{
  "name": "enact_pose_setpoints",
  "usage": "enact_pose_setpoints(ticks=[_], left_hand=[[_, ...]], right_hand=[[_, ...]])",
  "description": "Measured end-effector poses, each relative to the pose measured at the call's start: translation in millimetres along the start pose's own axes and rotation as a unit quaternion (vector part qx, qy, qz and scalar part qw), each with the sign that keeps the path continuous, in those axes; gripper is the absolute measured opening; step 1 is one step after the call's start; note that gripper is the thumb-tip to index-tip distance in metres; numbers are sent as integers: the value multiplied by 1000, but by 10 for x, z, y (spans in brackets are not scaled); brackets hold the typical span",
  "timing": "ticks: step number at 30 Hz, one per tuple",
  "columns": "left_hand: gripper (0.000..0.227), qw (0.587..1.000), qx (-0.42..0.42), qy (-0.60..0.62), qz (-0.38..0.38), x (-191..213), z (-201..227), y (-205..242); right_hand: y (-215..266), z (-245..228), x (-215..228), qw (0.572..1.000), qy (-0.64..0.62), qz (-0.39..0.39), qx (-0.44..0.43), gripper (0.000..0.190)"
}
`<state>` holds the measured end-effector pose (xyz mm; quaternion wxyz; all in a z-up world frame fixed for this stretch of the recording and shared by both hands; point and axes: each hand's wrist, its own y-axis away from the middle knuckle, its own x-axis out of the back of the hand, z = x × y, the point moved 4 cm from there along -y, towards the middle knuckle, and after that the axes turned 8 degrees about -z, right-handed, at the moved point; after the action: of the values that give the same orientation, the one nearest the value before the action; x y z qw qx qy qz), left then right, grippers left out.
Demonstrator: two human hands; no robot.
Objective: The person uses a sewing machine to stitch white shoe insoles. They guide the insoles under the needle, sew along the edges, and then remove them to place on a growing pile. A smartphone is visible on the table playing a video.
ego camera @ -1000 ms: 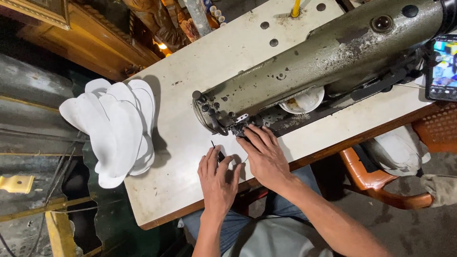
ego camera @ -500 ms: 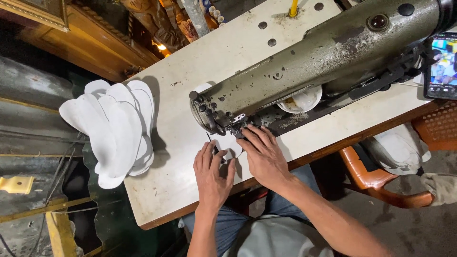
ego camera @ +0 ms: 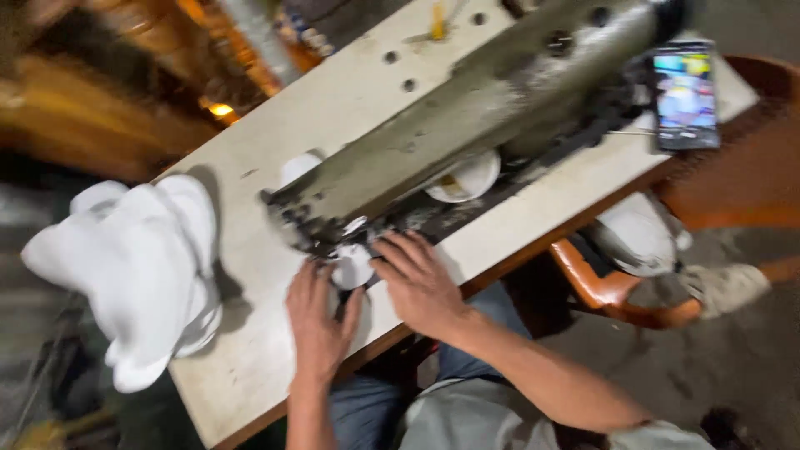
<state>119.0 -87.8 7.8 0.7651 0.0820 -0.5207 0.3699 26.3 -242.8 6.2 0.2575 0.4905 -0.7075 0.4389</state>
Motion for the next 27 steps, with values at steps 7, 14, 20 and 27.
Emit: enact_pose_setpoints(ticks=[7, 14, 20, 27], left_hand=[[81, 991, -50, -74, -95, -124, -492, -184], [78, 991, -63, -67, -99, -178, -665, -216], [69, 992, -65, -56, -96, -245, -768, -258], [80, 987, -2, -51, -151, -333, -890, -256]], right_hand=[[18, -16, 104, 998, -15, 62, 13, 21], [6, 6, 78, 998, -14, 57, 30, 24], [-51, -52, 88, 999, 10, 39, 28, 24], [-64, -66, 65, 1000, 8, 12, 10, 28]])
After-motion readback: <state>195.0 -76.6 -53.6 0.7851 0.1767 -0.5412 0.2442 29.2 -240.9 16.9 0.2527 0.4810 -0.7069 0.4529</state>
